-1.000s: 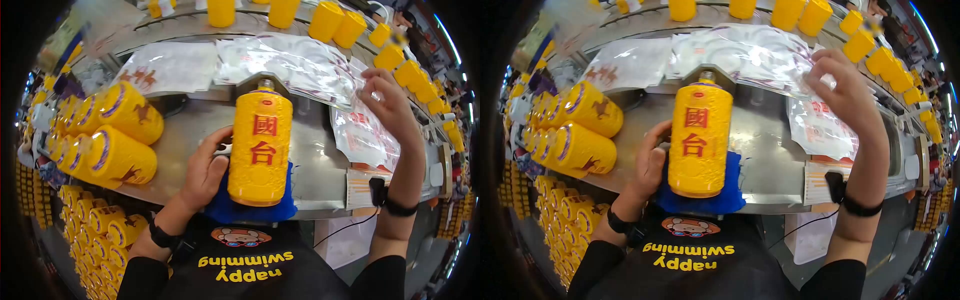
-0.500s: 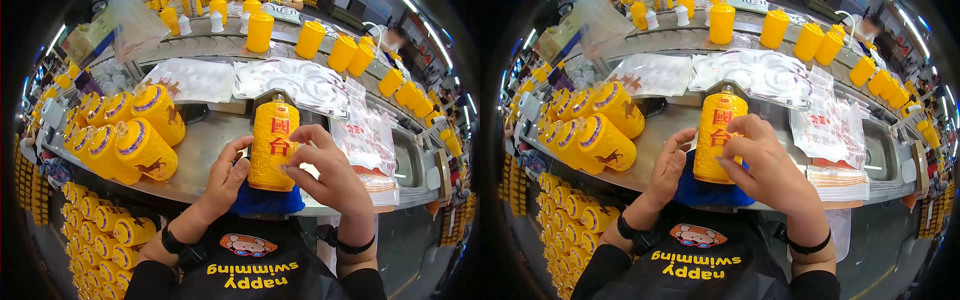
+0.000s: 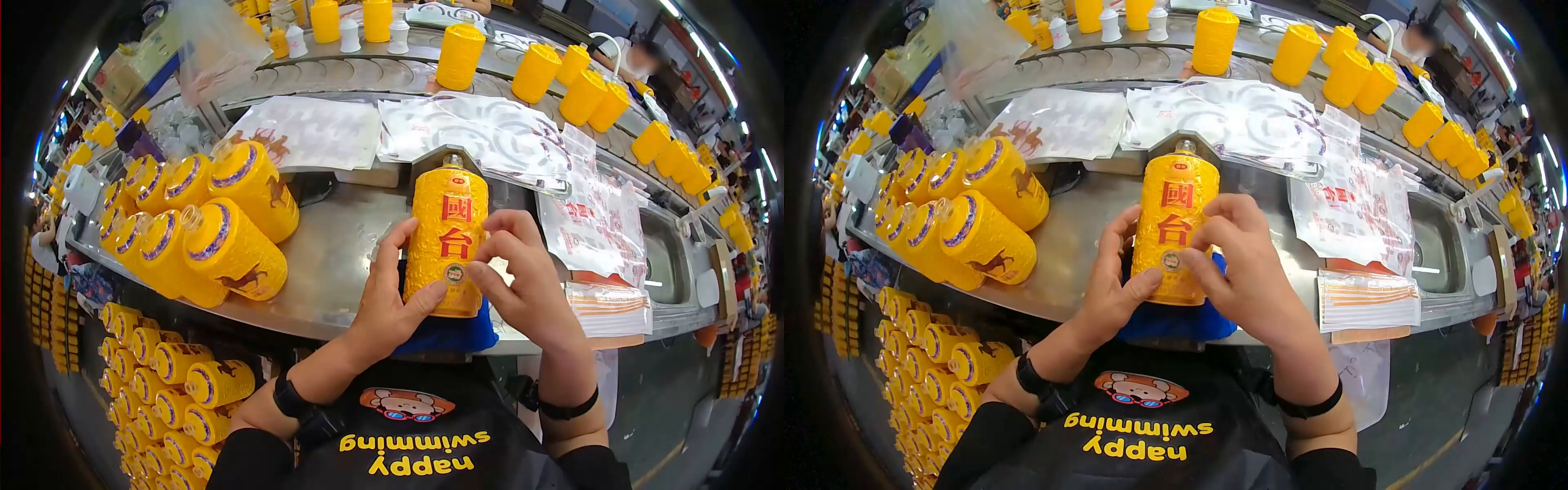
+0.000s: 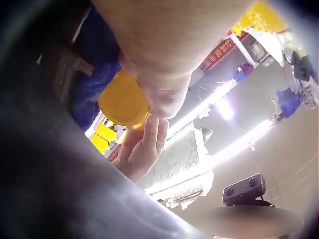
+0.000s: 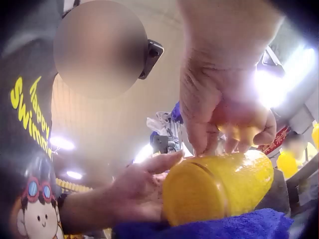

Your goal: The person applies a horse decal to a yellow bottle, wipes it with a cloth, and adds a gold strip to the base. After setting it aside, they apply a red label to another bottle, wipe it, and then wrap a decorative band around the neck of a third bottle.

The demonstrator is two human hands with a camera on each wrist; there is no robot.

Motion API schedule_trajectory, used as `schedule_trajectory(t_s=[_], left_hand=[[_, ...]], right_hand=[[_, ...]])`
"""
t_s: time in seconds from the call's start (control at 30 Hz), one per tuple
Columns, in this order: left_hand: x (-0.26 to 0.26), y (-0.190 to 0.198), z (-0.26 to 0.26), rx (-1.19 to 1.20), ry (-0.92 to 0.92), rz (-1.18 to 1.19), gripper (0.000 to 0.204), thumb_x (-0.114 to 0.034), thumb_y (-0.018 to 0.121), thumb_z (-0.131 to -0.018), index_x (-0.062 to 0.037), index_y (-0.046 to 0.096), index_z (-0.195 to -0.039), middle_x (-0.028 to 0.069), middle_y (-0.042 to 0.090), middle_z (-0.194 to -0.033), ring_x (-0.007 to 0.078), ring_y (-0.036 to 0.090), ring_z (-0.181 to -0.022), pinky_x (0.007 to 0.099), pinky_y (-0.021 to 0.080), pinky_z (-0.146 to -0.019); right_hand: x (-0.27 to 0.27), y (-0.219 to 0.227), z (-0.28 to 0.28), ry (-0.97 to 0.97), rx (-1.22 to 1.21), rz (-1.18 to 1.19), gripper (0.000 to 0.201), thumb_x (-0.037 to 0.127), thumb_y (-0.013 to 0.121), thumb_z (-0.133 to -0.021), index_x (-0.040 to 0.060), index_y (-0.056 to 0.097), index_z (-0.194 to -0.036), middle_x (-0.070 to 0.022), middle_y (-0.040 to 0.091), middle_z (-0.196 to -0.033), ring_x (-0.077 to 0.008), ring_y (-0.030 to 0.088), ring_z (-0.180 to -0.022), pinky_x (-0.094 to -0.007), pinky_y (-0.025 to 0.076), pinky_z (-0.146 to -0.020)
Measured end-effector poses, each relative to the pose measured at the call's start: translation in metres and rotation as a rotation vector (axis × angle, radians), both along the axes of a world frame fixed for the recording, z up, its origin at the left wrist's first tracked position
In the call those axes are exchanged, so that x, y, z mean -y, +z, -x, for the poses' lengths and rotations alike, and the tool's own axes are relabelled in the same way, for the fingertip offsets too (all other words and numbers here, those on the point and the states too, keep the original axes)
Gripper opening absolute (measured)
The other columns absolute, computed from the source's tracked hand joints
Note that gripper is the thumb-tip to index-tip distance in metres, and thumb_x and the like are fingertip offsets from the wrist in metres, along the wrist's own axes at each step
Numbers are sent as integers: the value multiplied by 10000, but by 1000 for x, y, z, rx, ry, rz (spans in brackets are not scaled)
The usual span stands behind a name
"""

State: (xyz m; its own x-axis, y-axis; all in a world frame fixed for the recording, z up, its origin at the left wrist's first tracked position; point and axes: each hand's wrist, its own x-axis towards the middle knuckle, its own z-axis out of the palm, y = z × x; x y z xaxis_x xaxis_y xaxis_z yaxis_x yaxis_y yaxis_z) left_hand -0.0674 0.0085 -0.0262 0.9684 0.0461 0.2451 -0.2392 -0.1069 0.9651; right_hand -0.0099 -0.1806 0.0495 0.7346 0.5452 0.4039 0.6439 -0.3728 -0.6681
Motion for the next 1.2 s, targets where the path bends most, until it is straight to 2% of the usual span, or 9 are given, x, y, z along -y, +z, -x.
schedule_trajectory(t_s=[0.07,0.17,0.2,0.3,0.4,0.5,0.6,0.7,1.2], left_hand=[[0,0,0,-7,-24,64,752,-296,682,-887,8,276,-1442,191,373,-1411,288,355,-1327,386,248,-1129],[-1,-1,0,3,-39,99,742,-277,673,-893,14,269,-1443,186,363,-1414,283,342,-1337,381,242,-1134],[-1,0,0,-5,-40,95,740,-275,670,-894,15,268,-1444,185,362,-1415,282,340,-1339,379,241,-1134],[-1,0,1,-18,-47,90,739,-277,665,-898,18,264,-1444,185,359,-1414,281,337,-1343,376,241,-1134],[-2,-1,0,-6,-49,84,746,-292,663,-899,19,261,-1444,191,362,-1413,288,345,-1338,378,251,-1129],[-1,-3,0,-6,-37,60,755,-314,663,-899,21,259,-1442,197,364,-1412,295,357,-1328,381,262,-1125],[-1,-3,-1,1,-31,52,763,-329,664,-898,21,258,-1441,200,365,-1411,298,363,-1323,383,267,-1122],[-2,-4,-2,10,-39,47,768,-331,665,-899,20,253,-1443,198,365,-1409,294,360,-1323,384,262,-1125],[-6,-3,0,11,-98,123,758,-329,626,-928,41,233,-1461,196,342,-1427,284,325,-1350,378,231,-1140]], right_hand=[[7,-15,5,-59,-168,-106,172,159,701,-870,40,576,-880,-142,499,-1122,-240,518,-918,-301,442,-750],[14,-31,13,-79,-303,-133,221,193,727,-855,54,563,-907,-120,464,-1182,-152,471,-874,-245,411,-669],[15,-38,13,-82,-334,-150,272,219,752,-836,60,553,-932,-107,432,-1220,-86,421,-777,-204,372,-614],[15,-46,14,-74,-486,-269,287,229,756,-837,65,540,-931,-101,426,-1220,-58,387,-690,-194,365,-607],[14,-55,10,-31,-499,-349,308,246,763,-836,71,530,-936,-94,413,-1229,-36,344,-640,-184,353,-594],[17,-52,9,15,-558,-265,335,237,749,-867,68,482,-977,-54,331,-1287,-45,431,-880,-197,410,-758],[18,-52,9,26,-594,-300,351,241,758,-858,71,480,-988,-65,325,-1298,-75,444,-978,-222,422,-825],[16,-59,8,14,-495,-356,346,270,775,-829,75,520,-958,-86,405,-1236,-42,351,-667,-187,356,-607],[19,-63,7,40,-507,-347,383,277,784,-814,74,513,-991,-96,396,-1268,-52,366,-681,-198,373,-619]])
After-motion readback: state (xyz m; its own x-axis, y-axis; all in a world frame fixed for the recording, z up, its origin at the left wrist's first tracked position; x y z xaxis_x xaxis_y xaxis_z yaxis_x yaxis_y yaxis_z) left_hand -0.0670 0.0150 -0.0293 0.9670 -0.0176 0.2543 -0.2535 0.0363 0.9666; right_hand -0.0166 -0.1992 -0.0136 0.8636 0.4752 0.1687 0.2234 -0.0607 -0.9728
